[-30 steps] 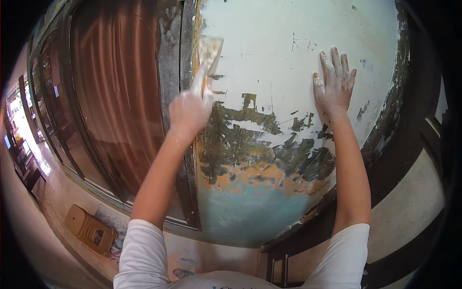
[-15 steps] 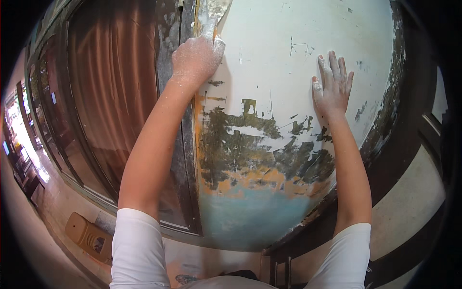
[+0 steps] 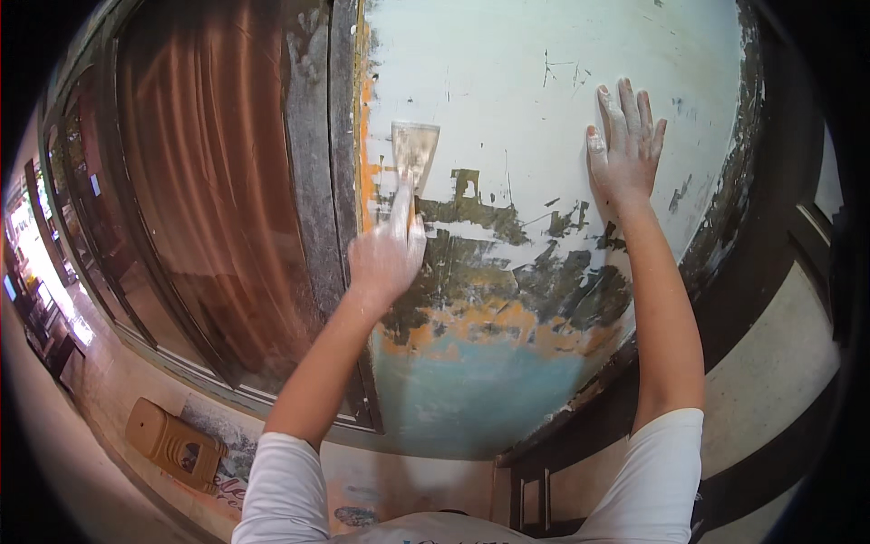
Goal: Scraping old paint or plaster off a wall using a putty knife.
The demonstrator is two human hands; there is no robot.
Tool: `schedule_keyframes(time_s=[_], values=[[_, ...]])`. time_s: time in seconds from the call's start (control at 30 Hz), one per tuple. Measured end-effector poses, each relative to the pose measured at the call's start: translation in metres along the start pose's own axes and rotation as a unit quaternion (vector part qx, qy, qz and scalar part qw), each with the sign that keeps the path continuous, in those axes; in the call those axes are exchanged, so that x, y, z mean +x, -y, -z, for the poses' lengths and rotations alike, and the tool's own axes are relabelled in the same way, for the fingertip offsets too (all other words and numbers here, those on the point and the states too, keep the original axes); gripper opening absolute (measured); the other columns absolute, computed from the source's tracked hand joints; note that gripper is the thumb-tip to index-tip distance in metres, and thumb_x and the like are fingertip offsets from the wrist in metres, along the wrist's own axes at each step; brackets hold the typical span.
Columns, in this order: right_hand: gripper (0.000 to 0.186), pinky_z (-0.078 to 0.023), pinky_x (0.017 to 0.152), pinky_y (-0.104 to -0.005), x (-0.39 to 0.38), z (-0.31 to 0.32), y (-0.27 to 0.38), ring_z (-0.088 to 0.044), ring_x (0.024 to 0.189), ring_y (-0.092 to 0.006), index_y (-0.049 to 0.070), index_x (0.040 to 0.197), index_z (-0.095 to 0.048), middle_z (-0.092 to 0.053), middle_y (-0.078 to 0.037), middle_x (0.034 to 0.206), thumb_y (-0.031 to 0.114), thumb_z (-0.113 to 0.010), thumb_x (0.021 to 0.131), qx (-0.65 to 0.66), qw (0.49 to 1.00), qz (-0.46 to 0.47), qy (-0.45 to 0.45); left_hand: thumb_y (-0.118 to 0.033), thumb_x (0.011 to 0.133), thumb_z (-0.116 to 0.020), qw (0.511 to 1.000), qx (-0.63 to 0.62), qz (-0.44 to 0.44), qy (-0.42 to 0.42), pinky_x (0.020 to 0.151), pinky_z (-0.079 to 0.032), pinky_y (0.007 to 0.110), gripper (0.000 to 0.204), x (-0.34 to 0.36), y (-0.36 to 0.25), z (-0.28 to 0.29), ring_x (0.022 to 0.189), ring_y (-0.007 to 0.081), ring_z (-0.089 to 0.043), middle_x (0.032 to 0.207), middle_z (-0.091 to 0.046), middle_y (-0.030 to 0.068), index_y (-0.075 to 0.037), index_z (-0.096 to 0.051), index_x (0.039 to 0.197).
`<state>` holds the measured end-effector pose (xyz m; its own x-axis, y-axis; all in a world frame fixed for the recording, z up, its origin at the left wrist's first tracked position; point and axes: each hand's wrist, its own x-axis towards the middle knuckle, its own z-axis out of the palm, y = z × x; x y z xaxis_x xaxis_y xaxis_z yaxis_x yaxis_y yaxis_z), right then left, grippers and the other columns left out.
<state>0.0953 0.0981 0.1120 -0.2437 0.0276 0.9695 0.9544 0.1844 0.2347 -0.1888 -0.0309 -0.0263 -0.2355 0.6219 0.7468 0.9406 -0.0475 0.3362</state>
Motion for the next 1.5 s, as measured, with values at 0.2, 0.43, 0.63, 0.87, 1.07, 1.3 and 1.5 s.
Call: schedule_keyframes(time_s=[0.2, 0.43, 0.63, 0.87, 1.07, 1.3, 1.5], values=[[0.056, -0.008, 0.116, -0.0533, -0.006, 0.005, -0.003, -0.014, 0.144, -0.0204, 0.034, 0.145, -0.031, -0.018, 0.005, 0.155, 0.04, -0.047, 0.092, -0.017, 1.0, -0.007, 0.015, -0.031, 0.09, -0.044, 0.999, 0.013, -0.032, -0.039, 0.071, -0.05, 0.054, 0.06, 0.084, -0.035, 0.052, 0.073, 0.0446, -0.063, 0.077, -0.064, 0.0253, -0.019, -0.027, 0.146], [0.058, -0.008, 0.116, -0.0539, -0.006, 0.004, 0.005, -0.014, 0.144, -0.0207, 0.034, 0.146, -0.029, -0.017, 0.005, 0.155, 0.041, -0.047, 0.091, -0.014, 1.0, -0.019, 0.021, -0.033, 0.088, -0.046, 0.991, 0.024, -0.059, -0.118, 0.072, -0.051, 0.053, 0.062, 0.124, -0.048, 0.07, 0.077, 0.0422, -0.065, 0.08, -0.066, 0.0254, -0.017, -0.028, 0.145], [0.057, -0.009, 0.116, -0.053, -0.007, 0.003, -0.002, -0.012, 0.144, -0.02, 0.036, 0.146, -0.027, -0.016, 0.007, 0.156, 0.042, -0.045, 0.092, -0.022, 0.999, -0.019, 0.016, -0.031, 0.089, -0.047, 0.999, -0.008, -0.033, -0.006, 0.066, -0.051, 0.052, 0.064, 0.013, -0.03, -0.008, 0.063, 0.0408, -0.064, 0.067, -0.064, 0.0216, -0.016, -0.025, 0.147], [0.056, -0.007, 0.116, -0.052, -0.008, 0.003, -0.001, -0.011, 0.144, -0.0192, 0.037, 0.146, -0.026, -0.013, 0.007, 0.156, 0.043, -0.042, 0.093, -0.026, 0.999, -0.027, 0.03, -0.03, 0.088, -0.047, 0.999, -0.001, -0.026, 0.022, 0.065, -0.051, 0.053, 0.066, 0.034, -0.06, 0.022, 0.065, 0.0424, -0.064, 0.067, -0.064, 0.0227, -0.014, -0.022, 0.147], [0.056, -0.006, 0.116, -0.0517, -0.009, 0.004, 0.0, -0.011, 0.144, -0.0187, 0.036, 0.147, -0.025, -0.012, 0.008, 0.156, 0.043, -0.041, 0.093, -0.025, 0.999, -0.022, 0.031, -0.032, 0.094, -0.038, 0.996, 0.058, -0.057, -0.033, 0.073, -0.051, 0.053, 0.058, 0.11, -0.077, 0.059, 0.076, 0.0444, -0.064, 0.079, -0.066, 0.0255, -0.014, -0.023, 0.147], [0.056, -0.007, 0.116, -0.0515, -0.007, 0.001, 0.003, -0.012, 0.144, -0.0188, 0.037, 0.146, -0.026, -0.015, 0.007, 0.156, 0.043, -0.041, 0.093, -0.022, 0.999, -0.024, 0.023, -0.032, 0.089, -0.043, 0.993, 0.045, -0.064, -0.087, 0.074, -0.052, 0.052, 0.06, 0.129, -0.066, 0.073, 0.077, 0.0412, -0.065, 0.081, -0.066, 0.0247, -0.013, -0.03, 0.144], [0.055, -0.007, 0.116, -0.0517, -0.008, 0.002, -0.003, -0.012, 0.144, -0.0186, 0.037, 0.146, -0.026, -0.015, 0.007, 0.156, 0.043, -0.04, 0.093, -0.036, 0.999, -0.024, 0.032, -0.031, 0.089, -0.046, 0.999, -0.004, -0.049, 0.012, 0.056, -0.051, 0.051, 0.066, 0.007, -0.051, -0.014, 0.057, 0.0399, -0.063, 0.063, -0.063, 0.021, -0.012, -0.023, 0.147]])
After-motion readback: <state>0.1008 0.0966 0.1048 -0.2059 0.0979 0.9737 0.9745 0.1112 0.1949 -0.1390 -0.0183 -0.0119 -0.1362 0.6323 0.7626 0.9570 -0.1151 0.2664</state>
